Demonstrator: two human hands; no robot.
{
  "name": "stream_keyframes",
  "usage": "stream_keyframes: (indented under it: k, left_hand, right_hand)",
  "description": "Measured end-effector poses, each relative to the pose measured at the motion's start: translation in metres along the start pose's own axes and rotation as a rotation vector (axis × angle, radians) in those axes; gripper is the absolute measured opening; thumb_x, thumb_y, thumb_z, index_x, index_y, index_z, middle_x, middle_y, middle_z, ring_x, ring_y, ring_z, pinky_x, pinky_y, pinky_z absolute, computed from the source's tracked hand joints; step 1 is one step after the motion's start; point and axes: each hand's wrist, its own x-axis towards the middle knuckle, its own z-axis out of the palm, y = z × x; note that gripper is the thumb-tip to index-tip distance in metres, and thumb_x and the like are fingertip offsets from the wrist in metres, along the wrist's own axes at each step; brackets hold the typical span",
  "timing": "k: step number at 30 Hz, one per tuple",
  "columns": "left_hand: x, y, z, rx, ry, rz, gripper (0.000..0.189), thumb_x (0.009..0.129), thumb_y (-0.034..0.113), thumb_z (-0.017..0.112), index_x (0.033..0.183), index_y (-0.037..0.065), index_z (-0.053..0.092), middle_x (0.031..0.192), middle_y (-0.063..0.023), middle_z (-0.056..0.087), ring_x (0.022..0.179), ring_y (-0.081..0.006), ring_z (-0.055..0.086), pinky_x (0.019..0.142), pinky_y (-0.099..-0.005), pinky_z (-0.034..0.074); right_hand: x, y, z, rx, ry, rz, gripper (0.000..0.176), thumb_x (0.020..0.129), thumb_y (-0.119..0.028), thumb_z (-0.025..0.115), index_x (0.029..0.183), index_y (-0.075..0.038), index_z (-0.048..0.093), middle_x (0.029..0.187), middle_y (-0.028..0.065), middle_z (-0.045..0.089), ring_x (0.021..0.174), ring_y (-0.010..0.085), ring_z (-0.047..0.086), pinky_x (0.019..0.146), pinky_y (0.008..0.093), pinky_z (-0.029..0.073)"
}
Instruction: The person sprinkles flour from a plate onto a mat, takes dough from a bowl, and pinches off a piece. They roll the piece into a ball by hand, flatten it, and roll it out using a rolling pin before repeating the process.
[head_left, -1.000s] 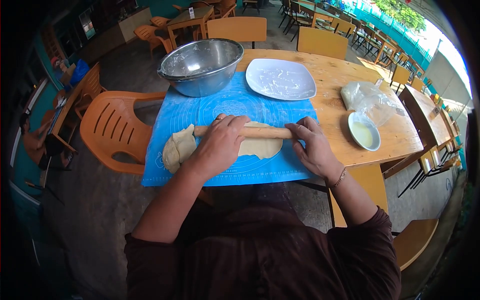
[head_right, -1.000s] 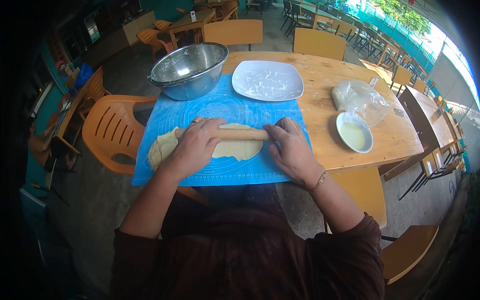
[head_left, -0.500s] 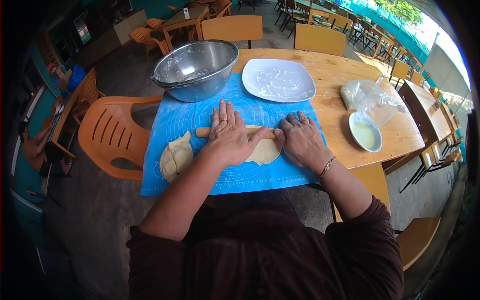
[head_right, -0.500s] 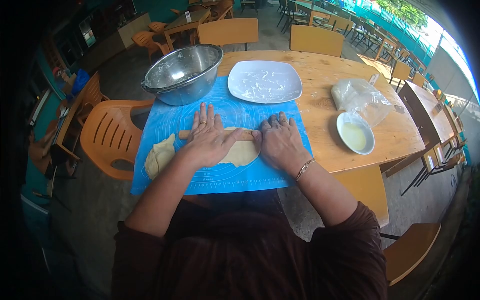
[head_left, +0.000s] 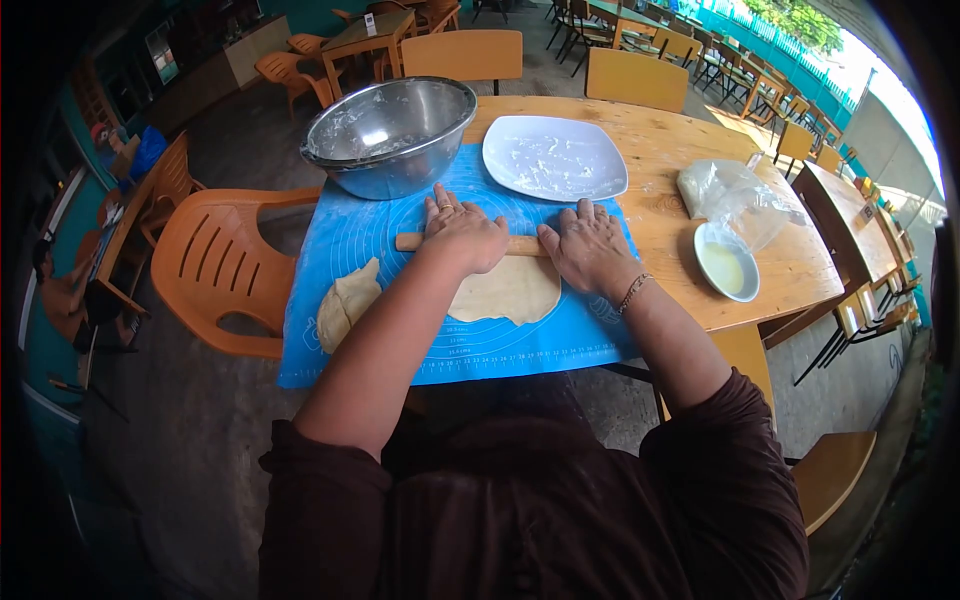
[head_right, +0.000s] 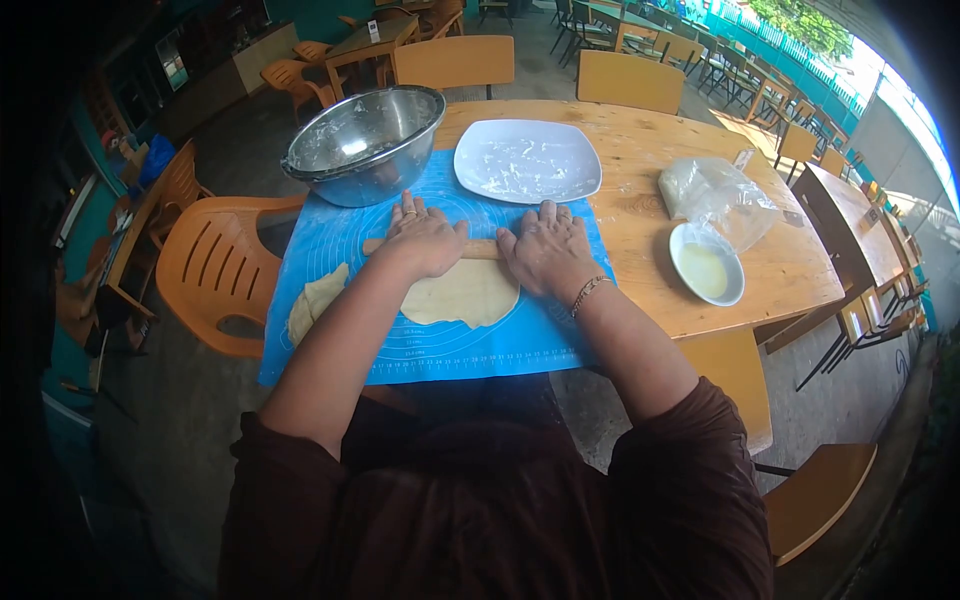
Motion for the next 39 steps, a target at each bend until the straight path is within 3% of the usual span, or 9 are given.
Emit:
stream_keyframes:
  k: [4, 9, 15, 22, 25, 28, 30, 33, 39]
  left_hand:
    - [0.007, -0.001, 0.004, -0.020, 0.030, -0.002, 0.069, 0.099, 0.040, 0.022, 0.143, -0.013, 0.027, 0.153, -0.0315, 0.018, 0.146, -0.0429, 0.005, 0.119, -0.0476, 0.005]
    - [-0.010, -0.014, 0.017, -0.115, 0.178, 0.206, 0.076, 0.100, 0.049, 0.027, 0.143, -0.014, 0.025, 0.153, -0.0320, 0.017, 0.146, -0.0415, 0.006, 0.119, -0.0475, 0.006]
    - [-0.066, -0.018, 0.021, -0.015, 0.249, 0.306, 0.082, 0.100, 0.052, 0.027, 0.139, -0.020, 0.025, 0.150, -0.0368, 0.016, 0.145, -0.0436, 0.007, 0.119, -0.0478, 0.008]
    - [-0.028, -0.006, 0.011, -0.060, 0.190, 0.210, 0.083, 0.100, 0.052, 0.027, 0.137, -0.022, 0.025, 0.149, -0.0379, 0.018, 0.144, -0.0452, 0.008, 0.119, -0.0482, 0.009]
    - [-0.010, -0.002, 0.006, -0.066, 0.149, 0.150, 0.082, 0.100, 0.052, 0.026, 0.136, -0.021, 0.028, 0.149, -0.0373, 0.020, 0.144, -0.0446, 0.009, 0.119, -0.0477, 0.011]
    - [-0.002, 0.000, 0.004, -0.067, 0.130, 0.103, 0.079, 0.100, 0.051, 0.027, 0.137, -0.018, 0.031, 0.149, -0.0355, 0.023, 0.144, -0.0439, 0.011, 0.119, -0.0472, 0.013]
    - [0.001, 0.001, 0.004, -0.075, 0.128, 0.077, 0.076, 0.100, 0.050, 0.027, 0.138, -0.015, 0.032, 0.149, -0.0335, 0.025, 0.144, -0.0432, 0.013, 0.118, -0.0472, 0.014]
    - [0.011, 0.002, 0.003, -0.104, 0.114, 0.040, 0.073, 0.100, 0.050, 0.028, 0.138, -0.013, 0.033, 0.150, -0.0322, 0.025, 0.144, -0.0428, 0.014, 0.118, -0.0472, 0.015]
    - [0.029, 0.010, 0.002, -0.143, 0.194, 0.006, 0.062, 0.100, 0.044, 0.035, 0.131, -0.008, 0.042, 0.142, -0.0300, 0.039, 0.139, -0.0428, 0.028, 0.114, -0.0476, 0.024]
  right_hand:
    - [0.006, 0.001, 0.010, -0.014, 0.081, 0.039, 0.060, 0.097, -0.046, 0.035, 0.118, 0.006, 0.056, 0.121, 0.0243, 0.051, 0.116, 0.0378, 0.048, 0.101, 0.0451, 0.034]
    - [-0.016, -0.003, 0.010, 0.064, 0.087, 0.033, 0.064, 0.098, -0.047, 0.035, 0.126, 0.008, 0.050, 0.130, 0.0281, 0.047, 0.125, 0.0413, 0.043, 0.105, 0.0467, 0.032]
    - [-0.064, -0.002, 0.020, -0.030, 0.159, -0.121, 0.075, 0.100, -0.048, 0.034, 0.142, 0.014, 0.025, 0.149, 0.0349, 0.023, 0.142, 0.0462, 0.018, 0.117, 0.0493, 0.015]
    - [-0.023, 0.002, 0.017, 0.009, 0.042, -0.003, 0.079, 0.098, -0.049, 0.033, 0.143, 0.015, 0.023, 0.150, 0.0360, 0.019, 0.143, 0.0470, 0.013, 0.118, 0.0507, 0.010]
    - [-0.006, 0.007, 0.024, -0.013, 0.187, 0.030, 0.075, 0.098, -0.049, 0.034, 0.135, 0.015, 0.037, 0.146, 0.0367, 0.027, 0.141, 0.0482, 0.020, 0.116, 0.0509, 0.017]
    - [-0.002, 0.004, 0.021, -0.035, 0.191, 0.071, 0.066, 0.096, -0.049, 0.039, 0.116, 0.012, 0.051, 0.130, 0.0340, 0.045, 0.127, 0.0479, 0.040, 0.106, 0.0518, 0.028]
    - [-0.004, 0.006, 0.025, 0.052, 0.355, 0.016, 0.050, 0.092, -0.043, 0.051, 0.098, 0.006, 0.055, 0.105, 0.0267, 0.054, 0.104, 0.0413, 0.050, 0.093, 0.0493, 0.036]
    - [-0.013, 0.010, 0.020, 0.208, 0.543, -0.111, 0.034, 0.088, -0.030, 0.061, 0.093, 0.003, 0.057, 0.093, 0.0222, 0.053, 0.093, 0.0369, 0.051, 0.086, 0.0469, 0.040]
    - [-0.015, 0.025, 0.014, 0.134, 0.465, -0.352, 0.013, 0.083, -0.014, 0.062, 0.087, -0.002, 0.059, 0.090, 0.0172, 0.056, 0.089, 0.0363, 0.055, 0.080, 0.0448, 0.044]
